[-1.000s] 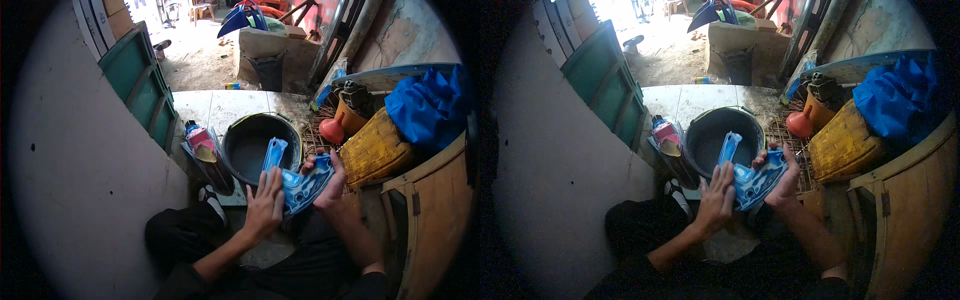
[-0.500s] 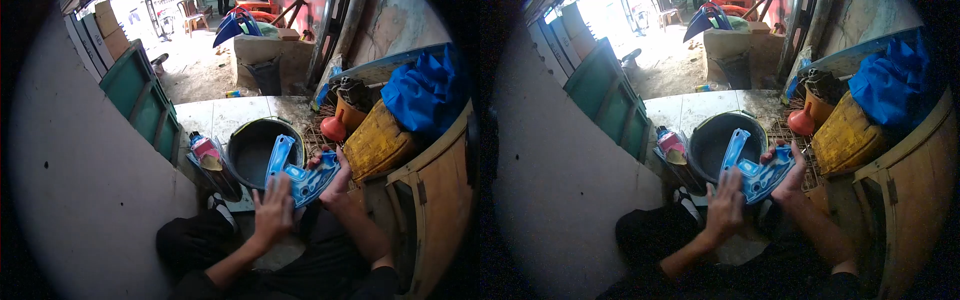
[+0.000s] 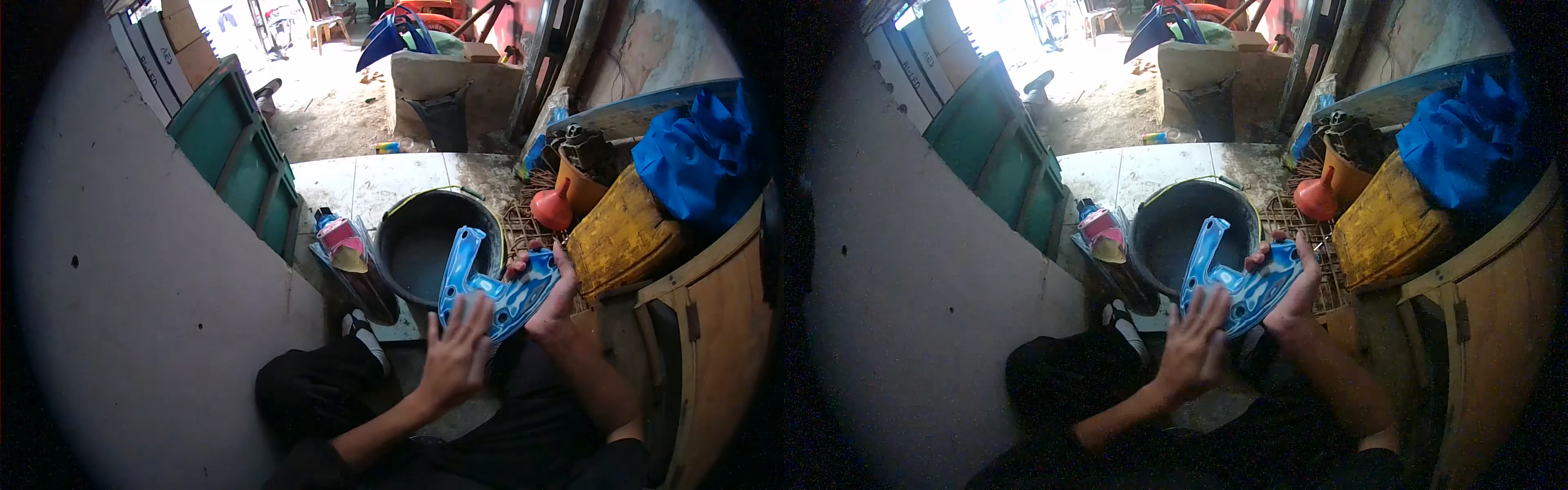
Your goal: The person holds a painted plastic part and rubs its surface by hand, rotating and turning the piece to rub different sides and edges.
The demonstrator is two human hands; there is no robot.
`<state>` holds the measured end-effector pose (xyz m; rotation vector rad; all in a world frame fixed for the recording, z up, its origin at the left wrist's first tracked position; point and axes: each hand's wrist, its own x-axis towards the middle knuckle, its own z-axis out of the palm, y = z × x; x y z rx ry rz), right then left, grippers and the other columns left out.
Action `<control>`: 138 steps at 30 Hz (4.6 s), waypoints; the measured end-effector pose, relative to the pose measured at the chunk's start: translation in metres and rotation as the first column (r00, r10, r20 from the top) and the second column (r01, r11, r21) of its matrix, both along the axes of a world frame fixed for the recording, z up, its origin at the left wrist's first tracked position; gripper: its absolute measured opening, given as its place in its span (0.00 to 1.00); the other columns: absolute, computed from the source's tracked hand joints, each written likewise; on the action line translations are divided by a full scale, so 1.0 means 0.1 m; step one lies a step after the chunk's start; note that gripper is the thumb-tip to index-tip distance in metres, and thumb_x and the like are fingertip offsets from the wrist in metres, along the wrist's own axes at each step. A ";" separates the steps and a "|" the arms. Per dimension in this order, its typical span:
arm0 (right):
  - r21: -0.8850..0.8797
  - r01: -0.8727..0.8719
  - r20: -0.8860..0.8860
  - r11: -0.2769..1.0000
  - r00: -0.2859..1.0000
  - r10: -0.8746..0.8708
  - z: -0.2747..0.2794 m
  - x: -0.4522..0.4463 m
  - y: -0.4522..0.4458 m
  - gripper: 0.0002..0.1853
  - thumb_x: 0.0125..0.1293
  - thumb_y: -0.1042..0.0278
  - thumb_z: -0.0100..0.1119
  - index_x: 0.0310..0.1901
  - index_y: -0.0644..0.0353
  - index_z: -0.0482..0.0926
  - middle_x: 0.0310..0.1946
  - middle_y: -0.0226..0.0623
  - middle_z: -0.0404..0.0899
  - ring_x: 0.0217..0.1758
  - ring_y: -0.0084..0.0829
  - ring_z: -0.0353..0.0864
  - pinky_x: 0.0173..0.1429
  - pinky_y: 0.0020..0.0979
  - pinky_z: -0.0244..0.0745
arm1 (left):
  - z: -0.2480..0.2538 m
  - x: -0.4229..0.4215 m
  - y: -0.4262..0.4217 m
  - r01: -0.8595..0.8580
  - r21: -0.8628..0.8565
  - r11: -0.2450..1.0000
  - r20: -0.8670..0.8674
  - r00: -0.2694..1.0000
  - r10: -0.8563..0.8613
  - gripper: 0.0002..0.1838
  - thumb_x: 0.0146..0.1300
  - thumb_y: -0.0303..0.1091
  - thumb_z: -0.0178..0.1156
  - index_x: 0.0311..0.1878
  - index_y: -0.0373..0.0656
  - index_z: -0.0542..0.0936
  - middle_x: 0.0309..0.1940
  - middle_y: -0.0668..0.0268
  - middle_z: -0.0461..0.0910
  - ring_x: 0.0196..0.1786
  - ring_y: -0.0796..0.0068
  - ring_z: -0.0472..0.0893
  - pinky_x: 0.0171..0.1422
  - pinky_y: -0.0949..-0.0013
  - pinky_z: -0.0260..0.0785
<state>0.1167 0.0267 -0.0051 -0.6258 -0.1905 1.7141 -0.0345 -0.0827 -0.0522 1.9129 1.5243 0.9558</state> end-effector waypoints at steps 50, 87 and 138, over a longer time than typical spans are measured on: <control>-0.006 0.030 0.057 1.000 0.998 -0.030 -0.08 0.04 0.09 0.16 0.77 0.52 0.46 0.45 0.58 0.75 0.32 0.36 0.74 0.35 0.32 0.75 0.52 0.38 0.75 | -0.07 0.09 0.03 0.085 0.142 0.986 -0.144 0.987 -0.065 0.32 0.75 0.44 0.48 0.79 0.50 0.56 0.79 0.58 0.56 0.82 0.56 0.52 0.76 0.26 0.34; 0.010 -0.019 0.080 1.000 0.997 0.018 -0.06 -0.01 0.02 0.15 0.77 0.53 0.47 0.48 0.57 0.73 0.34 0.37 0.76 0.37 0.33 0.77 0.54 0.41 0.76 | 0.12 -0.01 0.09 0.297 0.175 0.939 -0.134 0.952 -0.276 0.28 0.78 0.40 0.40 0.78 0.47 0.59 0.79 0.57 0.54 0.82 0.55 0.50 0.80 0.34 0.33; -0.057 -0.110 0.019 0.992 0.994 0.112 -0.03 -0.07 -0.02 0.15 0.75 0.54 0.49 0.51 0.58 0.73 0.34 0.36 0.78 0.36 0.30 0.78 0.46 0.34 0.77 | 0.09 -0.02 0.18 0.110 0.093 0.990 -0.029 0.994 -0.108 0.27 0.79 0.38 0.38 0.76 0.40 0.61 0.77 0.55 0.60 0.80 0.55 0.56 0.79 0.34 0.32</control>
